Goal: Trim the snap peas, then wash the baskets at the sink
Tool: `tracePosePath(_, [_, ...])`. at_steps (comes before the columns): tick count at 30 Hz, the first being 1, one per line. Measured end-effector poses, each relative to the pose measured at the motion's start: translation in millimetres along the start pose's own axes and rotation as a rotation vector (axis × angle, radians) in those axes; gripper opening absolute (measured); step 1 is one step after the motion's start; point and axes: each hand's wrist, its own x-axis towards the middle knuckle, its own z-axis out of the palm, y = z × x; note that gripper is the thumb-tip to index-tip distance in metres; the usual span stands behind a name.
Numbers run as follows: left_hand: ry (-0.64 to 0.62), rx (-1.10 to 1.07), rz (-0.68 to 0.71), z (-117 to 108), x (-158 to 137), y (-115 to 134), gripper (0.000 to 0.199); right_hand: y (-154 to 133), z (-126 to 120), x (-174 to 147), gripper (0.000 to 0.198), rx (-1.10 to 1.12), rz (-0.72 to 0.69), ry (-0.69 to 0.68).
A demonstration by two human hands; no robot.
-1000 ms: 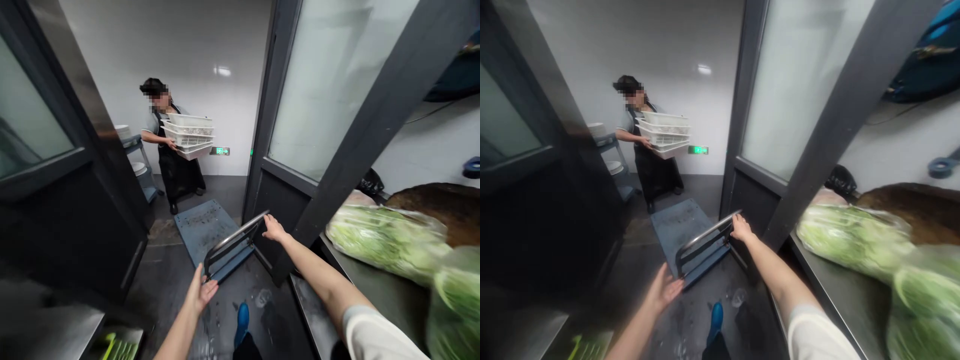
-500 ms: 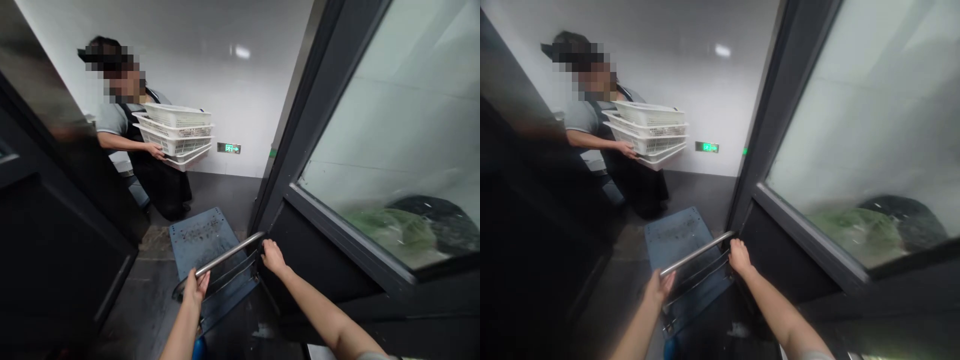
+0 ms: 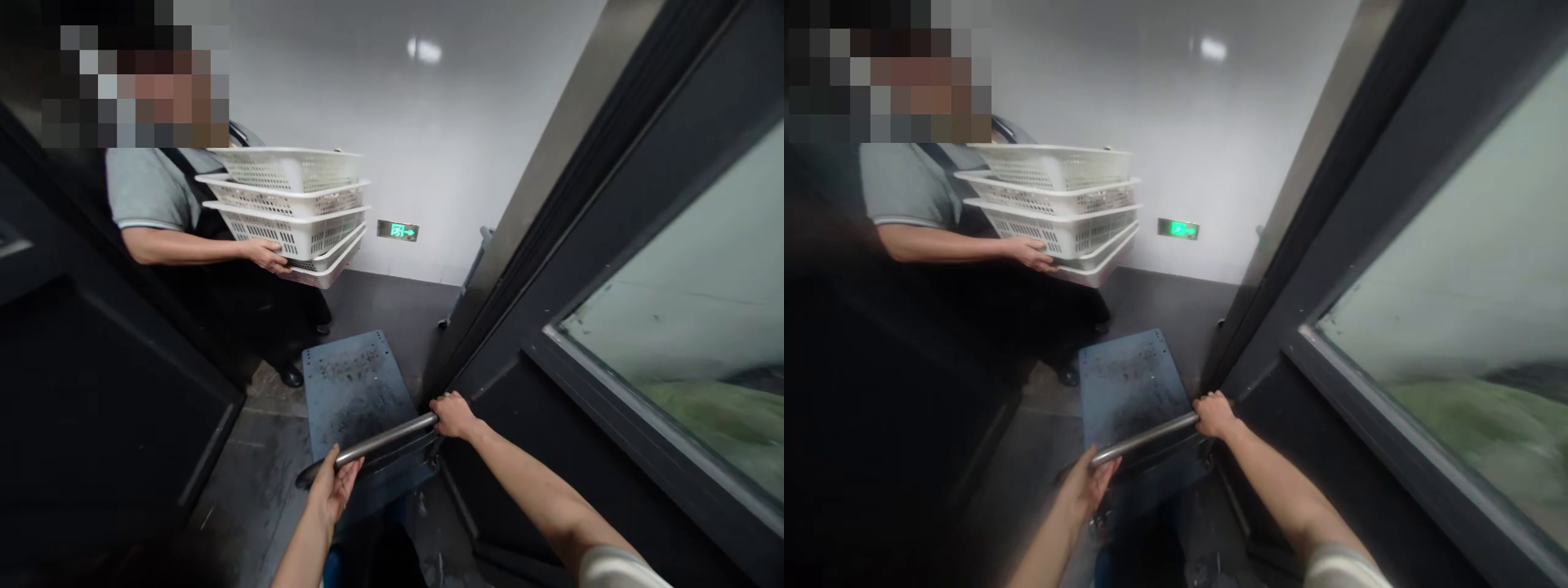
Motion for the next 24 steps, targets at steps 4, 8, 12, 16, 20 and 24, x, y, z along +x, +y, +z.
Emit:
tracePosePath(4, [0.001, 0.052, 0.049, 16.4, 4.1, 19.7, 0.025, 3.3, -3.1, 4.2, 0.026, 0.002, -0.015, -0.033])
tracePosePath(8, [0.017, 0.112, 0.106, 47.1, 13.3, 45.6, 0.030, 6.8, -9.0, 15.1, 0.025, 0.021, 0.004, -0.051])
tracePosePath(12, [0.039, 0.174, 0.184, 85.5, 30.3, 79.1, 0.035, 12.0, -15.0, 39.2, 0.025, 0.058, 0.023, -0.054])
tracePosePath(16, [0.071, 0.255, 0.251, 130.3, 48.8, 106.6, 0.036, 23.2, -21.6, 70.3, 0.027, 0.137, 0.055, -0.035])
tracePosePath(20, [0.070, 0.281, 0.329, 171.4, 60.3, 119.2, 0.042, 36.6, -29.8, 102.6, 0.027, 0.191, 0.070, -0.049])
tracePosePath(24, [0.006, 0.273, 0.336, 170.9, 50.7, 103.9, 0.033, 42.2, -38.0, 132.4, 0.027, 0.221, 0.049, -0.066])
